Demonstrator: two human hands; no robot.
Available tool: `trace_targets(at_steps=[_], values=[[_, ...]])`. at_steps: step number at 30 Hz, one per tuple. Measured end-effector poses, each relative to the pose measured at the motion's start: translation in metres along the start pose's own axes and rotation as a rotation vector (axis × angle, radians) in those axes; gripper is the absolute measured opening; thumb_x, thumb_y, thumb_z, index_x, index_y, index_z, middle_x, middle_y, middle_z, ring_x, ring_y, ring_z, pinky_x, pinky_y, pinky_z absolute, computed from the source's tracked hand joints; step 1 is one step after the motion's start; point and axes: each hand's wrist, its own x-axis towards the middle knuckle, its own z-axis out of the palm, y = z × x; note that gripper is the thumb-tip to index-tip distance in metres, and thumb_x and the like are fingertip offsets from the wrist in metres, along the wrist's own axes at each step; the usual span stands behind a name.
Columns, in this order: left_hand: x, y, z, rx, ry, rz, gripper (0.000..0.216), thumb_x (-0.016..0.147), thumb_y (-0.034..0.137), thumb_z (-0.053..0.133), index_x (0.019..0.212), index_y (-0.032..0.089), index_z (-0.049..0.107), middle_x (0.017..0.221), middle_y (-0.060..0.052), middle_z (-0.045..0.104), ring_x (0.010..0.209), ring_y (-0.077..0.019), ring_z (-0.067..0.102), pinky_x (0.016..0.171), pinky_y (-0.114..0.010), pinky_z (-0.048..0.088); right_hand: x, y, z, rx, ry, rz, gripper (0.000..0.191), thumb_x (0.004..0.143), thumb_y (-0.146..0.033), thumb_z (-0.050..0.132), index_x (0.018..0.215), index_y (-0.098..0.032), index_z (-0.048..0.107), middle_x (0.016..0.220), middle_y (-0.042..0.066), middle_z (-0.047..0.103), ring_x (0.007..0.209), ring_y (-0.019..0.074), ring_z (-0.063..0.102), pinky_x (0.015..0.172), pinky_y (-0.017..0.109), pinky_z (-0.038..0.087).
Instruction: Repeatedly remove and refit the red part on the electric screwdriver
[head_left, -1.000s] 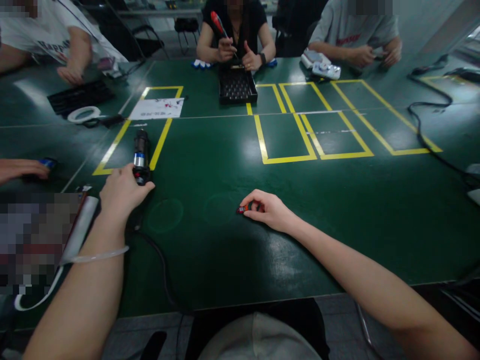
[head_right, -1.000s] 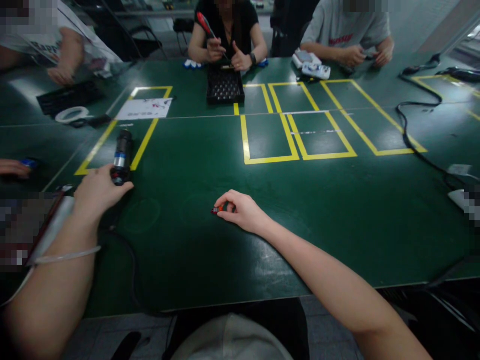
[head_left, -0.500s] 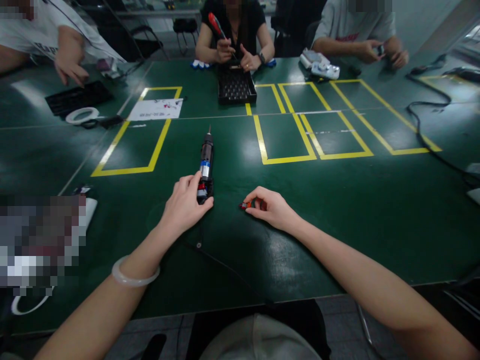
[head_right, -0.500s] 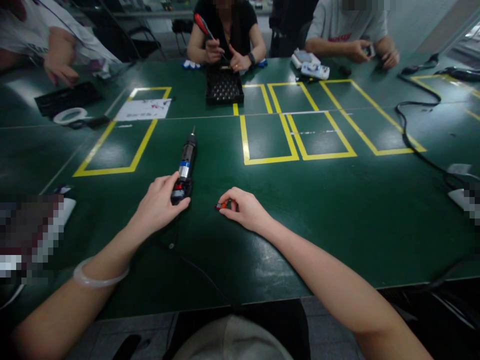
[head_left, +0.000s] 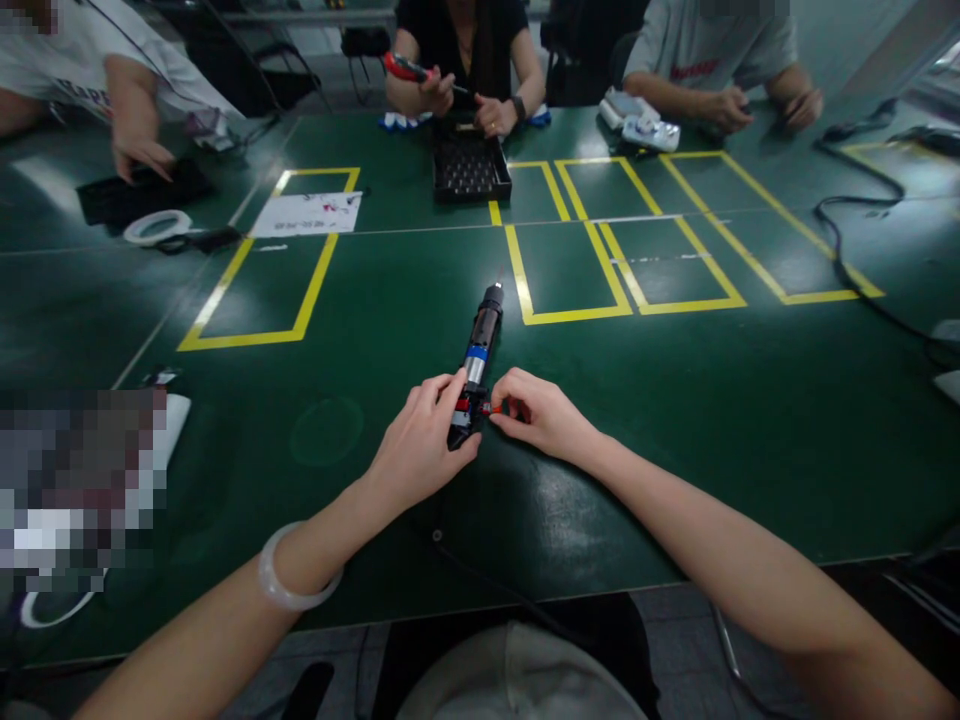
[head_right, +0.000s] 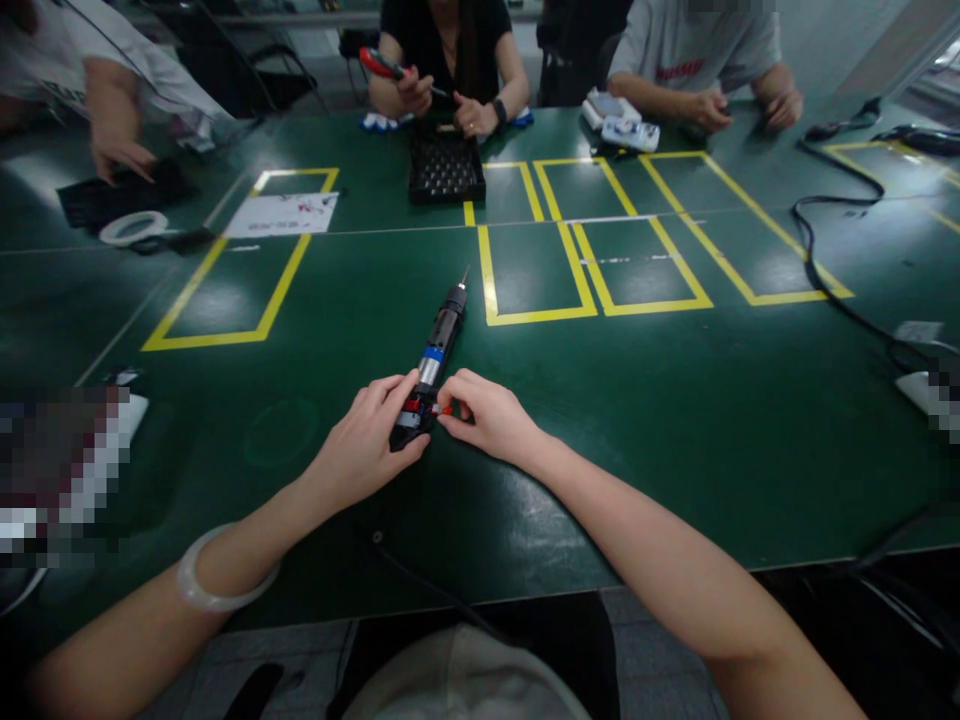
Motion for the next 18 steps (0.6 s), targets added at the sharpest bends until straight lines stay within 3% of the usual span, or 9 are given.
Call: trace_targets(at_steps=[10, 18], values=[[0.0, 0.004, -0.003, 0.008, -0.018, -0.005, 0.072, 0.085, 0.039, 0.059, 0.151, 0.021, 0.035, 0.137, -0.015, 0.049, 0.121, -0.0324, 0.051, 0.098, -0.047, 0.05, 0.001, 0.001, 0.009, -0.037, 0.011, -0.024, 0.003, 0.092, -0.018, 0.061, 0.091, -0.021, 0.062, 0.099, 0.004, 0.058, 0.089, 0.0161, 0.059, 0.078, 0.027, 0.046], [0.001, 0.005, -0.005, 0.102, 0.004, 0.005, 0.068, 0.087, 0.043, 0.057, 0.149, 0.021, 0.038, 0.133, -0.014, 0.052, 0.116, -0.0313, 0.055, 0.091, -0.044, 0.052, -0.002, -0.002, 0.01, -0.04, 0.074, -0.029, 0.01, 0.093, -0.023, 0.061, 0.093, -0.019, 0.07, 0.095, 0.006, 0.064, 0.082, 0.0156, 0.062, 0.072, 0.027, 0.048]])
